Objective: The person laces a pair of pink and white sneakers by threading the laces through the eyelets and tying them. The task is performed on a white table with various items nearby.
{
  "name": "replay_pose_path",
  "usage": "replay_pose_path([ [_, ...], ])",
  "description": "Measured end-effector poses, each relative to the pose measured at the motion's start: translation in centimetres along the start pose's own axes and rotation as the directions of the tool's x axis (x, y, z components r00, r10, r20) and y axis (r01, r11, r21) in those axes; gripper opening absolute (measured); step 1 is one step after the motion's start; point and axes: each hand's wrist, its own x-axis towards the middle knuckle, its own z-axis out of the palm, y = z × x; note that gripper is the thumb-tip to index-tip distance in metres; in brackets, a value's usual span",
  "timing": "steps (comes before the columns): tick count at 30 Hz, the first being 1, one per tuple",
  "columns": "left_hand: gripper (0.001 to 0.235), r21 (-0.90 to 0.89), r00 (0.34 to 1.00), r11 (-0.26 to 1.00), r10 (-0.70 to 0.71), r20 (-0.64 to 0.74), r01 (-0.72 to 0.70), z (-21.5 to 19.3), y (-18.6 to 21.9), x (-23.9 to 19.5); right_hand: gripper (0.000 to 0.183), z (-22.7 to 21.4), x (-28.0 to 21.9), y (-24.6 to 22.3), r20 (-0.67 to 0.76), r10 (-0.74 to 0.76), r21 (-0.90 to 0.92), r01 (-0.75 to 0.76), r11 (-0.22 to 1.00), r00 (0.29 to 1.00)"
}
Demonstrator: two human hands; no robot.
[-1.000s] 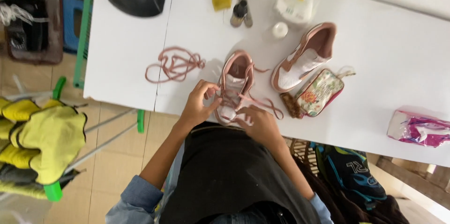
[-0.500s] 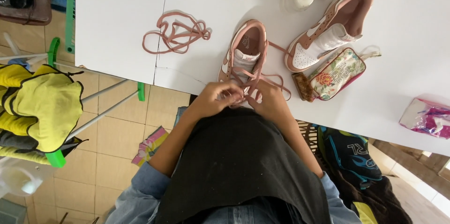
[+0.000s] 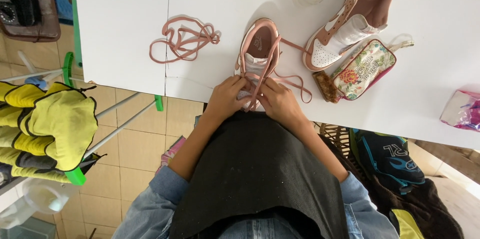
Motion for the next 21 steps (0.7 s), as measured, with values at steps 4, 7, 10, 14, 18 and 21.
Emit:
replay_pose_path([
  [4,0.041,0.042,0.999,0.999,0.005,-0.051,-0.003,1.4,0.1,-0.4,0.018,1.6,-0.6,1.4,0.011,-0.088,-0.116,0.089,0.989,0.996],
  [7,0.033,-0.049,0.994,0.999,0.007,-0.111,-0.013,0.9,0.9,-0.2,0.019,1.7,-0.9,1.8,0.027,-0.117,-0.157,0.12,0.98,0.993],
  [10,0.031,-0.092,0.991,0.996,-0.014,-0.136,0.002,2.0,0.4,-0.6,0.025,1.4,-1.2,2.0,0.056,-0.122,-0.127,0.128,0.984,0.991],
  [14,0.03,-0.073,0.984,0.997,-0.005,-0.179,-0.008,2.9,0.6,-0.5,0.034,-0.3,-0.7,0.6,0.119,0.021,0.134,-0.037,0.99,0.993],
  [18,0.031,-0.111,0.99,0.993,0.036,-0.133,-0.051,1.0,1.6,-0.7,0.043,-2.5,-0.8,-0.6,0.139,0.216,0.478,-0.256,0.84,0.966],
  [21,0.028,-0.278,0.995,0.96,0.012,-0.099,-0.039,-3.2,4.8,0.1,0.052,-1.3,-3.0,1.4,0.179,0.325,0.33,-0.368,0.869,0.929],
])
